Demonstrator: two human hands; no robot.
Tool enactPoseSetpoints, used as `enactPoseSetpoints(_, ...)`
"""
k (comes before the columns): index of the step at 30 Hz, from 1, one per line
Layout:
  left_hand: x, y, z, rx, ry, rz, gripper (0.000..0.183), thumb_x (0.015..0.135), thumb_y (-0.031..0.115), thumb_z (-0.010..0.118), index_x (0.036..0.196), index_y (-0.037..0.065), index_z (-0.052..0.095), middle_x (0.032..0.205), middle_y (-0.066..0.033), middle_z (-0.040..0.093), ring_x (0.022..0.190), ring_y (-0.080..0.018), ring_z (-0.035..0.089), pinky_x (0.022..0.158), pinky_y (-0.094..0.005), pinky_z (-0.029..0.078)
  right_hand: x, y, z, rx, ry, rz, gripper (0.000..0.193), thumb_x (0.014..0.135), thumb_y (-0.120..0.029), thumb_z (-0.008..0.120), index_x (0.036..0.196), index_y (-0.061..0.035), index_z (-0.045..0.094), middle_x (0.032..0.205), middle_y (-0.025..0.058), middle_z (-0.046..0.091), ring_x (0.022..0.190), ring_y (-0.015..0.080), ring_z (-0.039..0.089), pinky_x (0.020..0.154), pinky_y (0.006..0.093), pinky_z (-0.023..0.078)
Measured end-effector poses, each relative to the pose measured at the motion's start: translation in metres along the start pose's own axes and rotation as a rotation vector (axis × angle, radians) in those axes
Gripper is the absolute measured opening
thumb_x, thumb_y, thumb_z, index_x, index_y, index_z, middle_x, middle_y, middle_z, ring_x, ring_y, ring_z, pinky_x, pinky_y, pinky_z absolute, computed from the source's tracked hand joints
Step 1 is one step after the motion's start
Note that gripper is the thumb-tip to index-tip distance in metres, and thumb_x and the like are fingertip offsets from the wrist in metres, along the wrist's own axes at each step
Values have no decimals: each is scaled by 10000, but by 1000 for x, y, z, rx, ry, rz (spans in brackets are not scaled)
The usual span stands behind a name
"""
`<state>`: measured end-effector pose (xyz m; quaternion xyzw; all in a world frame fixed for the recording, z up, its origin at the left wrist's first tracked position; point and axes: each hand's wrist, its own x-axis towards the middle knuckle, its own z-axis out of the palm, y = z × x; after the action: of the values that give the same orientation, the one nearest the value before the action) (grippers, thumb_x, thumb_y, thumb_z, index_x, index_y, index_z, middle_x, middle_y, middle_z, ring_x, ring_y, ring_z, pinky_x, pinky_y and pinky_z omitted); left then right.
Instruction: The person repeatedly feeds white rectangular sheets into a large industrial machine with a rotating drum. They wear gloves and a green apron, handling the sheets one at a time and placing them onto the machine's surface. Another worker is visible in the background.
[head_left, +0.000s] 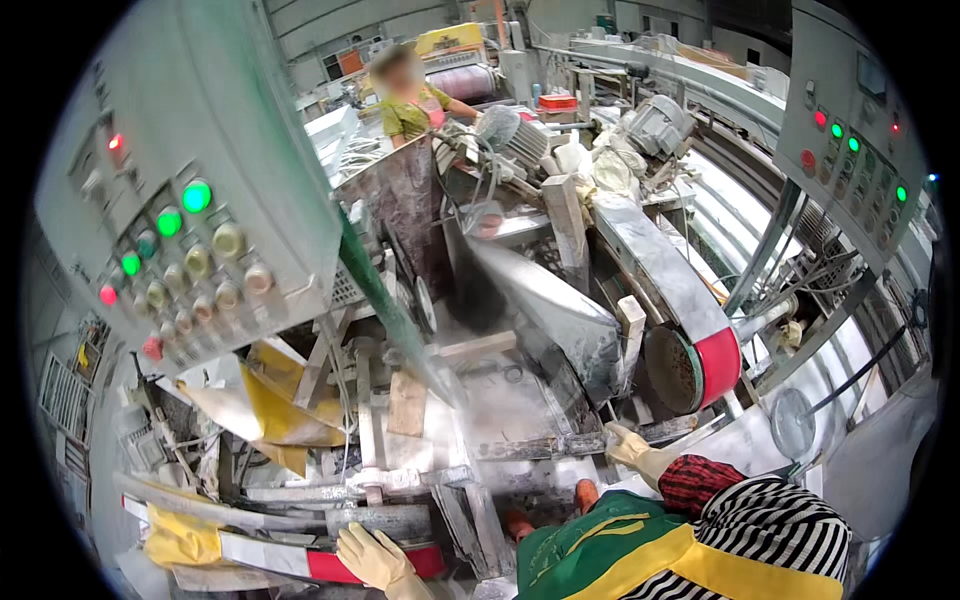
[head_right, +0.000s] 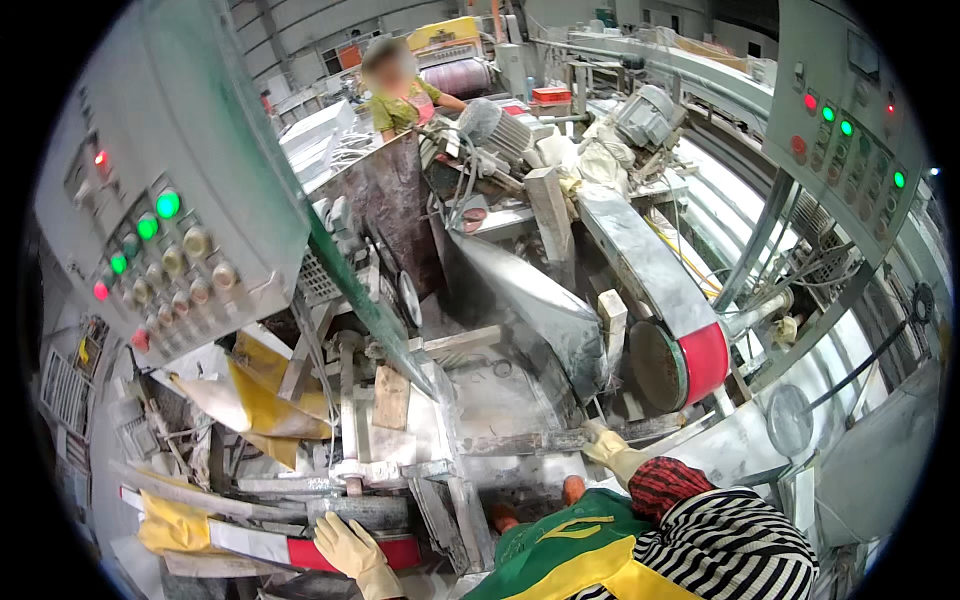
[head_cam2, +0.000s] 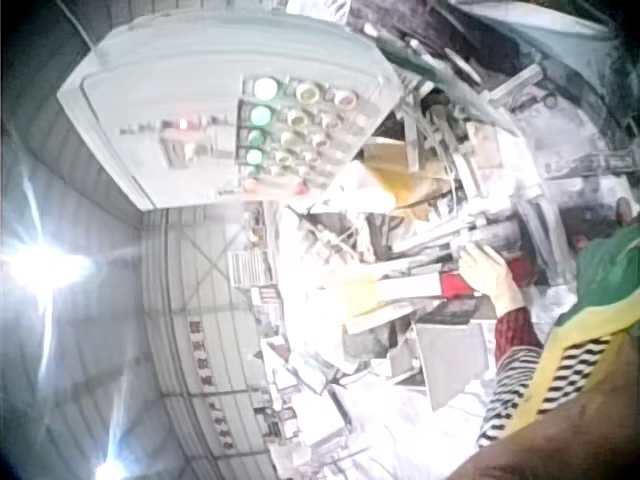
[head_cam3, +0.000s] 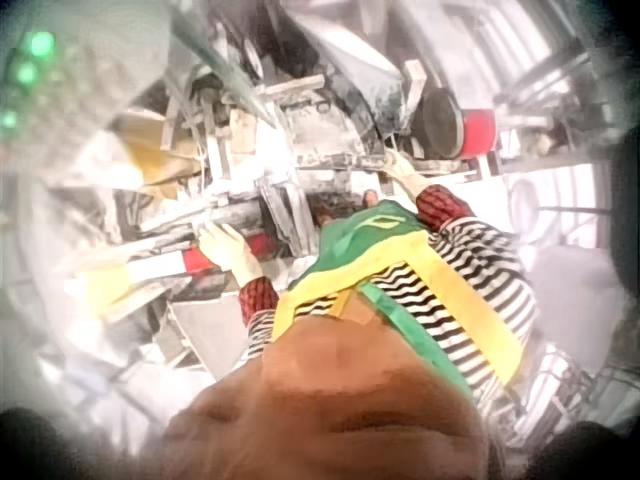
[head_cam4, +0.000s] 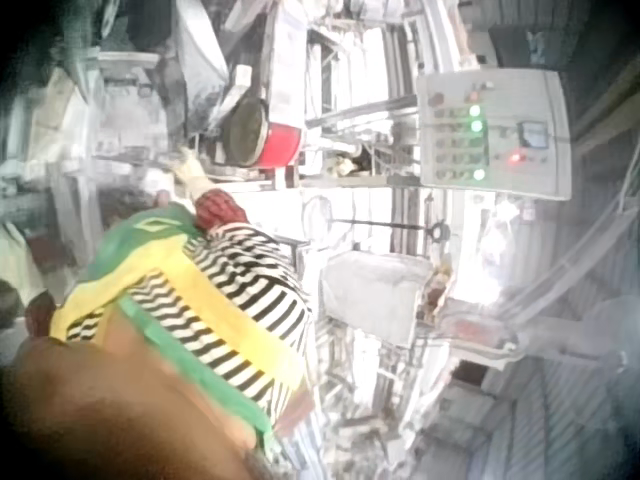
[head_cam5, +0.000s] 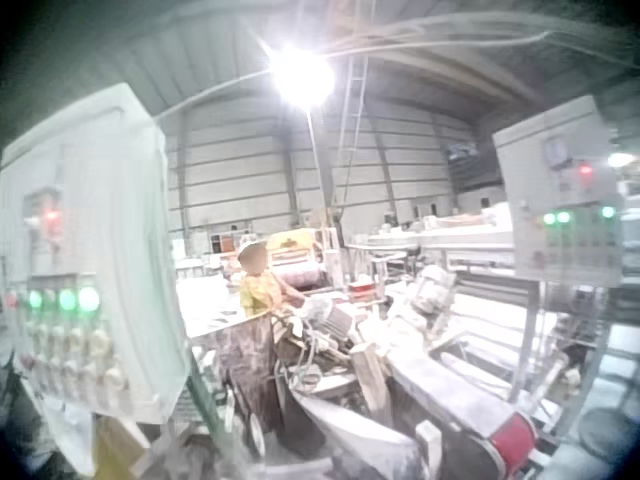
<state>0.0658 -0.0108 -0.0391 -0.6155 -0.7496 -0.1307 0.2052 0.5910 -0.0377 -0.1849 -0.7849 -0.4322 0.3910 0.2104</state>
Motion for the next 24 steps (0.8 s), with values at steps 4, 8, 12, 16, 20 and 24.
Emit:
enactPoseSetpoints(4, -4, 15, -16, 37, -46, -11, 509, 934, 320, 498, 1313, -20, 497, 1328, -277, 510, 1223, -428, 464, 1076, -525, 323, -13, 26, -23, 113, -27, 244, 616, 838, -232, 603, 1426, -123, 458, 1249, 185, 627, 1141, 284, 614, 981, 359, 466)
enactPoseSetpoints(8, 11, 31, -43, 78, 22, 86, 418, 940, 276, 531, 1228, -24, 577, 1206, -262, 594, 1100, -415, 549, 983, -522, 408, -11, 100, -9, 311, 152, 178, 631, 850, -159, 599, 1430, -7, 401, 1082, 180, 694, 1004, 256, 667, 903, 333, 499)
enactPoseSetpoints(12, 11, 38, -48, 77, 52, 126, 384, 935, 241, 548, 1171, -56, 605, 1170, -276, 614, 1064, -440, 575, 959, -542, 441, -12, 128, 8, 527, 184, 240, 531, 872, -160, 564, 1384, -54, 467, 983, 153, 700, 815, 234, 668, 748, 325, 532)
enactPoseSetpoints(16, 12, 42, -47, 79, 94, 146, 393, 928, 242, 564, 1177, -61, 603, 1171, -284, 615, 1048, -444, 583, 952, -531, 452, -32, 140, 24, 639, 303, 246, 452, 898, -159, 545, 1345, -97, 505, 856, 117, 681, 632, 244, 642, 565, 357, 535)
enactPoseSetpoints(20, -13, 14, 17, 58, -81, -7, 531, 928, 304, 518, 1355, -9, 483, 1406, -283, 466, 1323, -435, 407, 1140, -524, 264, -51, 132, 10, 547, 243, 337, 484, 892, -144, 550, 1371, -134, 479, 791, 131, 660, 620, 255, 640, 535, 383, 528)
enactPoseSetpoints(24, -6, 29, 5, -21, -108, -63, 532, 894, 267, 577, 1354, 13, 492, 1415, -278, 457, 1315, -433, 413, 1138, -536, 262, -30, 168, -8, 359, 119, 208, 624, 865, -94, 565, 1461, -115, 380, 792, 170, 664, 655, 249, 656, 567, 382, 538)
